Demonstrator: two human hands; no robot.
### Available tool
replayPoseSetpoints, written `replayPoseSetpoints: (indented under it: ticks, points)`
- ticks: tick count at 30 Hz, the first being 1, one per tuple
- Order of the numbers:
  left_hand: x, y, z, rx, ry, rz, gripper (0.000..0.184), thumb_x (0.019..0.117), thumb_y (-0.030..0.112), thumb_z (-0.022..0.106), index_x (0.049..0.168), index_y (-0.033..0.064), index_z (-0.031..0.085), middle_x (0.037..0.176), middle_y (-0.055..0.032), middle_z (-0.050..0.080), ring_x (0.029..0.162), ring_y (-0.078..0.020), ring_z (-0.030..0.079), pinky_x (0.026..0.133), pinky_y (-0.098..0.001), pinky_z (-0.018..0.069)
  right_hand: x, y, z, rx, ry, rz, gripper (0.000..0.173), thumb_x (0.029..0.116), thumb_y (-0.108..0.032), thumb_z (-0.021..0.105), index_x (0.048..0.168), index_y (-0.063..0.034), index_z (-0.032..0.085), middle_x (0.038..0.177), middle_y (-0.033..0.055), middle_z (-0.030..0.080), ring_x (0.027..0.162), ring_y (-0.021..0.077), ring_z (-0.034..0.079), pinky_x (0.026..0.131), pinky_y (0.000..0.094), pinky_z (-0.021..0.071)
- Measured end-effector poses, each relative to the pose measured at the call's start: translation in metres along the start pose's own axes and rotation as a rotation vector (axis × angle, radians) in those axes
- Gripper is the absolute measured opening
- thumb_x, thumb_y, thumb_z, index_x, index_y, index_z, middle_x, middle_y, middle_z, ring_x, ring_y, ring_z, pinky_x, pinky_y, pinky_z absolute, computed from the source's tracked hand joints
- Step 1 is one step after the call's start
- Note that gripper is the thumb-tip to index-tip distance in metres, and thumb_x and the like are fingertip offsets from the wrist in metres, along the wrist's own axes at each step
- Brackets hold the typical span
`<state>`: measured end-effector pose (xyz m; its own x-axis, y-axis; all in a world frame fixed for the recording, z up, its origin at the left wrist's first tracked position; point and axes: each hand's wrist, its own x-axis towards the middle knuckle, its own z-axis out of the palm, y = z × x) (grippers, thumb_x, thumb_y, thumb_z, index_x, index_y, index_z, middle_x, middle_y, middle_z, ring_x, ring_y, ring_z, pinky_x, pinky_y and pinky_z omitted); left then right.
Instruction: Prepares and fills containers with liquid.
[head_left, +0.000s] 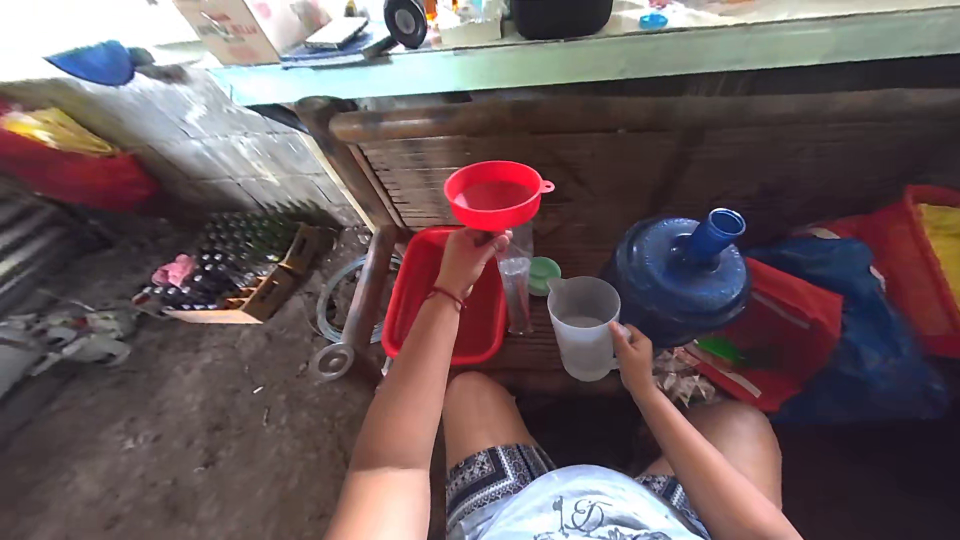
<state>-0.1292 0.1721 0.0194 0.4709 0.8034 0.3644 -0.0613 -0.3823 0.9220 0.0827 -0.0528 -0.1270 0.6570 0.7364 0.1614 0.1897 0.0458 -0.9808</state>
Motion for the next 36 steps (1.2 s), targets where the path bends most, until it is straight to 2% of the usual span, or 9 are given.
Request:
replayPoseSetpoints:
  ticks: [3,6,10,15,19,23,26,32,36]
  points:
    - [-0.011,-0.013,0.008,-0.018,0.042,0.008,0.018,0.0894,0.001,0.074,0.106,-0.0031,0.068,0.095,-0.0048,0.075,0.088,-0.0090,0.072,0.086,-0.0303,0.0604,-0.005,-0.031,-0.024,-0.049,0.007,-0.141,0.026,0.0975,-0.023,0.060,0.080,-0.0038,0.061,0.065,-0.0107,0.055,0.060,-0.0060,0.054,0.062,0.0169,0.0501]
    - [-0.039,-0.037,0.020,0.097,0.058,-0.026,0.023,0.0892,0.007,0.077,0.109,-0.0019,0.068,0.097,-0.0084,0.073,0.088,-0.0113,0.069,0.084,-0.0345,0.0584,-0.012,-0.069,-0.053,-0.102,0.011,-0.205,0.027,0.0957,-0.031,0.063,0.077,-0.0104,0.060,0.064,-0.0163,0.053,0.059,-0.0094,0.052,0.059,0.0136,0.0476]
    - [-0.065,-0.068,0.040,0.126,0.067,-0.137,0.019,0.0912,0.005,0.074,0.107,-0.0040,0.070,0.096,-0.0132,0.072,0.088,-0.0157,0.069,0.085,-0.0390,0.0577,-0.019,-0.121,-0.083,-0.259,-0.013,-0.273,0.034,0.0950,-0.041,0.065,0.080,-0.0108,0.061,0.066,-0.0181,0.054,0.059,-0.0111,0.052,0.058,0.0119,0.0477]
    - [-0.087,-0.085,0.054,0.157,0.031,-0.221,0.020,0.0921,0.005,0.073,0.107,-0.0079,0.069,0.096,-0.0171,0.072,0.090,-0.0200,0.070,0.088,-0.0425,0.0561,-0.008,-0.170,-0.104,-0.427,-0.092,-0.353,0.031,0.0935,-0.041,0.065,0.078,-0.0150,0.059,0.064,-0.0209,0.051,0.058,-0.0145,0.049,0.056,0.0083,0.0448]
    - [-0.093,-0.089,0.058,0.202,-0.003,-0.110,0.014,0.0908,0.004,0.073,0.096,-0.0090,0.071,0.086,-0.0197,0.072,0.082,-0.0262,0.071,0.082,-0.0483,0.0561,0.007,-0.201,-0.108,-0.621,-0.166,-0.381,0.037,0.0946,-0.043,0.063,0.075,-0.0120,0.057,0.062,-0.0148,0.047,0.055,-0.0107,0.046,0.053,0.0113,0.0416]
    - [-0.095,-0.095,0.057,0.221,-0.047,-0.023,0.012,0.0907,0.005,0.073,0.093,-0.0073,0.071,0.082,-0.0179,0.071,0.076,-0.0244,0.070,0.078,-0.0460,0.0572,0.016,-0.229,-0.097,-0.804,-0.239,-0.399,0.037,0.0964,-0.039,0.061,0.078,-0.0073,0.058,0.061,-0.0092,0.046,0.053,-0.0058,0.044,0.051,0.0156,0.0398]
    - [-0.095,-0.094,0.056,0.242,-0.062,0.013,0.012,0.0899,0.004,0.074,0.087,-0.0074,0.070,0.076,-0.0181,0.069,0.070,-0.0261,0.067,0.072,-0.0475,0.0550,0.020,-0.245,-0.088,-0.913,-0.290,-0.398,0.041,0.0980,-0.040,0.059,0.080,-0.0026,0.058,0.062,-0.0025,0.046,0.054,0.0038,0.043,0.052,0.0263,0.0379]
    - [-0.096,-0.091,0.053,0.255,-0.071,-0.019,0.010,0.0911,0.005,0.073,0.089,-0.0054,0.070,0.078,-0.0172,0.070,0.072,-0.0256,0.068,0.072,-0.0480,0.0556,0.036,-0.253,-0.082,-0.959,-0.359,-0.440,0.044,0.1003,-0.045,0.056,0.081,-0.0056,0.059,0.061,-0.0045,0.046,0.052,0.0017,0.043,0.049,0.0237,0.0367]
    - [-0.095,-0.090,0.051,0.265,-0.097,-0.062,0.010,0.0909,0.005,0.074,0.090,-0.0050,0.070,0.078,-0.0168,0.070,0.070,-0.0256,0.068,0.071,-0.0482,0.0554,0.043,-0.256,-0.079,-0.970,-0.354,-0.418,0.040,0.0987,-0.041,0.059,0.080,-0.0063,0.058,0.061,-0.0049,0.046,0.053,0.0016,0.043,0.051,0.0247,0.0369]
